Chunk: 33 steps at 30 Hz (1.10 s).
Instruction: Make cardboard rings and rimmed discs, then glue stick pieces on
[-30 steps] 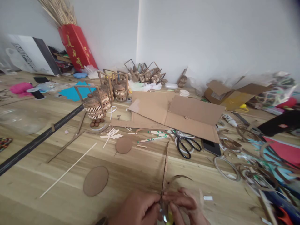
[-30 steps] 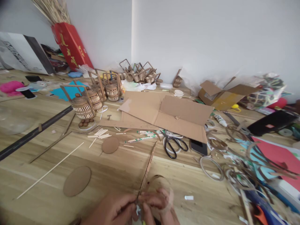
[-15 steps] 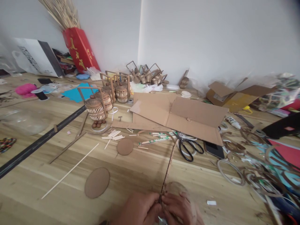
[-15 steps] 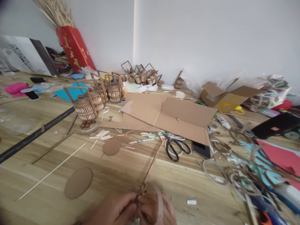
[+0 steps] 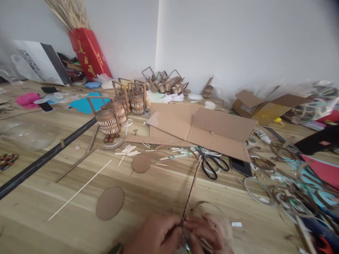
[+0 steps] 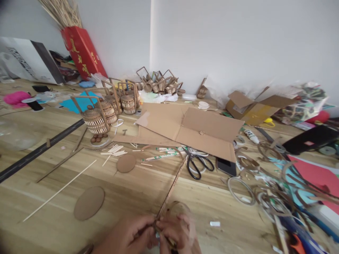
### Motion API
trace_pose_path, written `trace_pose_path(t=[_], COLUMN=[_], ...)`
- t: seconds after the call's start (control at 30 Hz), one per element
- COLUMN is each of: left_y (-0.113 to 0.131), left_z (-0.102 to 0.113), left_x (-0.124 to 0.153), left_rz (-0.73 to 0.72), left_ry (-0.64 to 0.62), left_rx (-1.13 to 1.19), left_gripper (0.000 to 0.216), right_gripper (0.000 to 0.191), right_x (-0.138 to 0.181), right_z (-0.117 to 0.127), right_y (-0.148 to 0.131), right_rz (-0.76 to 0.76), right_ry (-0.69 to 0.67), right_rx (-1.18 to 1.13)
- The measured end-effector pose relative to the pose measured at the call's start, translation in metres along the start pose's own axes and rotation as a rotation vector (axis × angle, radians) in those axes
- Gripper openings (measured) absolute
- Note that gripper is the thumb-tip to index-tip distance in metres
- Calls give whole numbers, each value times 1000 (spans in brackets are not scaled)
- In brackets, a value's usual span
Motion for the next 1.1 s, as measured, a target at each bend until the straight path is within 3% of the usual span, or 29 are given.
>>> trace_pose_path(t=[0.17,0.37,0.67,0.9,1.1], left_y=[-2,-1,9,4,6], left_z=[1,5,7,7,8], left_x=[1,5,7,6,5], left_rz=[-10,-29,-95,-19,-48], left_ry=[8,80,32,38,60], left_rx=[-59,-163,-95,-86,-92], left_gripper=[31,26,28,32,31], right_gripper=[14,9,8,5,9], right_x=[-5,-22,-21,-17,-15], right_z=[0,2,8,3,-1], right_y=[-6,-14,-13,-16,-17], right_rz=[16,-87,-283,-262,-241], right_ry=[-54,-18,22,-21,-37], right_rx=[34,3,-8,-89,-97])
Point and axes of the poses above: each hand's wrist, its own x-axis away from the middle knuckle, its own z-axis out of the back of the hand, y = z × x, the point moved 5 cm from there along -x, towards the middle knuckle, and after that the axes turned 6 degrees about y, right-handed, at the moved point
